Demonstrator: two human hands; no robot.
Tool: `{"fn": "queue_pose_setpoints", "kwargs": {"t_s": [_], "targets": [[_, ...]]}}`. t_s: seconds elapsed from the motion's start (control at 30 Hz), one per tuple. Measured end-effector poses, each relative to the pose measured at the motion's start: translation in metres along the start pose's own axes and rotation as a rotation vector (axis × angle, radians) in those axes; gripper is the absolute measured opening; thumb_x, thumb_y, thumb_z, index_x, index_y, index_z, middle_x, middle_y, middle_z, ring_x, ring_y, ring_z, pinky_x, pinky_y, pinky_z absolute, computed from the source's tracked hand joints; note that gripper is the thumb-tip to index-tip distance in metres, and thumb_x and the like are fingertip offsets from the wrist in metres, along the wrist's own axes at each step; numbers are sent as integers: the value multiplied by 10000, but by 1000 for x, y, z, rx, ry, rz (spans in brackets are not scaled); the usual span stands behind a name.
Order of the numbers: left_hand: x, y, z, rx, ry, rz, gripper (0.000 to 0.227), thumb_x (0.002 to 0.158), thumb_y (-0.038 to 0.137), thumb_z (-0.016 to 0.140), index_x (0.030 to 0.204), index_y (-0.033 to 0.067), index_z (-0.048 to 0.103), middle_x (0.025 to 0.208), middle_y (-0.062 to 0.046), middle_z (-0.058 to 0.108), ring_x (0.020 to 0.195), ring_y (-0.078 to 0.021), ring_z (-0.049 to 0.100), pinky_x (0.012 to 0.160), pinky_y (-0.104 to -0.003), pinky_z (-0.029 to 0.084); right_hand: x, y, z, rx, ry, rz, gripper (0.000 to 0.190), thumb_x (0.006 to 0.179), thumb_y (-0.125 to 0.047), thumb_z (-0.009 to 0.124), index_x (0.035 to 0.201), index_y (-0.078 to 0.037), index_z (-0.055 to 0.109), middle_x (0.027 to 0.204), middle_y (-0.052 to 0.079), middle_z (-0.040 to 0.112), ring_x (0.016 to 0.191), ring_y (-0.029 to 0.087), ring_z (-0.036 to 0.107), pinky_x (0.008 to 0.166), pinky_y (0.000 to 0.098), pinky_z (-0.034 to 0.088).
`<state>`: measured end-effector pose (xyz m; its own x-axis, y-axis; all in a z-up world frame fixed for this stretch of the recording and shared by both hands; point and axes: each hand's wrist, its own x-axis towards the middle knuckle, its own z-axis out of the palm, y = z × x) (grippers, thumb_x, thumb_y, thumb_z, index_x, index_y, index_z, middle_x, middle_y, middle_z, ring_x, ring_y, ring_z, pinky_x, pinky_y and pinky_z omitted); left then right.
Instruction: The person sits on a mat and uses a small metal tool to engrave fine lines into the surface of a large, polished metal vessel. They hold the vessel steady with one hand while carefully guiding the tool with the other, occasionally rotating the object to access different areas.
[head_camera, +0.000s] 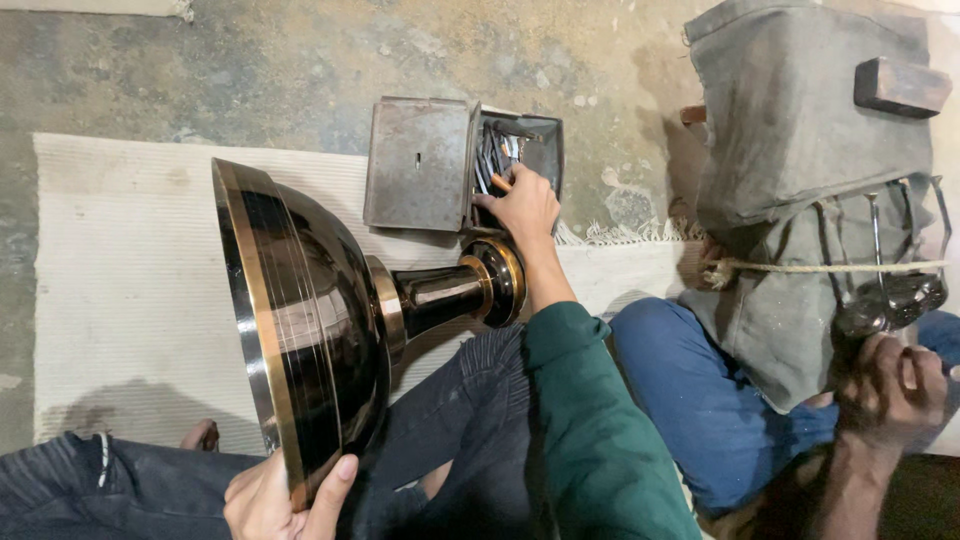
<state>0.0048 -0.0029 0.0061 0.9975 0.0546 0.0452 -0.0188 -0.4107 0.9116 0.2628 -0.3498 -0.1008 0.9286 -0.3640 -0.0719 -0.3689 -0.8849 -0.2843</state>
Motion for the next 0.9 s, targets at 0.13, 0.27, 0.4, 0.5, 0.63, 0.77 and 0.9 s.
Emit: {"fn": "queue_pose_setpoints", "kwargs": {"t_s": [0.13, 0.27, 0.4, 0.5, 0.63, 0.77, 0.9], "targets": [[0, 2, -1, -2, 11, -4, 257, 769, 95, 782, 980, -44, 736, 678, -123, 758, 552, -154, 761, 591, -288, 580, -2, 4, -1, 0, -1, -1, 487, 633, -450, 942, 926, -125, 726, 897, 139, 749, 877, 379, 710, 748, 493, 550], [1, 3, -1, -6, 4, 1, 271, 777, 76, 774, 1009, -56, 732, 708, -133, 764, 568, -159, 768, 586, -286, 584, -8, 7, -5, -18, -36, 2, 476, 583, -304, 923, 970, -131, 707, 895, 134, 758, 892, 371, 714, 753, 483, 554], [1, 3, -1, 12, -20, -34, 296, 769, 72, 783, 1028, -63, 735, 697, -139, 764, 562, -171, 772, 577, -293, 587, -10, 0, -12, -49, -3, -53, 555, 566, -192, 896, 1073, -89, 696, 930, 175, 748, 897, 392, 711, 764, 472, 561], [3, 3, 2, -21, 31, 44, 305, 779, 65, 764, 1053, -62, 723, 771, -154, 771, 644, -182, 784, 629, -290, 595, -16, 0, -12, -42, 7, -26, 417, 685, -234, 875, 1059, -90, 761, 895, 209, 747, 886, 384, 724, 834, 454, 561], [-1, 0, -1, -3, -4, -14, 307, 757, 67, 781, 1031, -62, 732, 734, -152, 773, 613, -176, 787, 612, -294, 595, -19, 23, -1, 111, 85, -83, 297, 731, -207, 828, 1003, -91, 806, 899, 207, 750, 847, 376, 723, 810, 437, 567], [1, -3, 1, -1, 6, 18, 306, 760, 75, 785, 1029, -60, 733, 744, -152, 776, 620, -178, 788, 617, -294, 599, -8, 57, 13, 377, 282, -151, 220, 787, -197, 834, 937, -39, 812, 843, 161, 769, 766, 263, 716, 749, 375, 552], [-2, -7, 1, 25, 4, 24, 324, 762, 76, 781, 1050, -65, 732, 765, -157, 775, 634, -184, 785, 632, -297, 605, 0, 91, 16, 736, 490, -16, 273, 894, -204, 849, 881, 50, 747, 785, 129, 694, 725, 125, 557, 679, 308, 486]]}}
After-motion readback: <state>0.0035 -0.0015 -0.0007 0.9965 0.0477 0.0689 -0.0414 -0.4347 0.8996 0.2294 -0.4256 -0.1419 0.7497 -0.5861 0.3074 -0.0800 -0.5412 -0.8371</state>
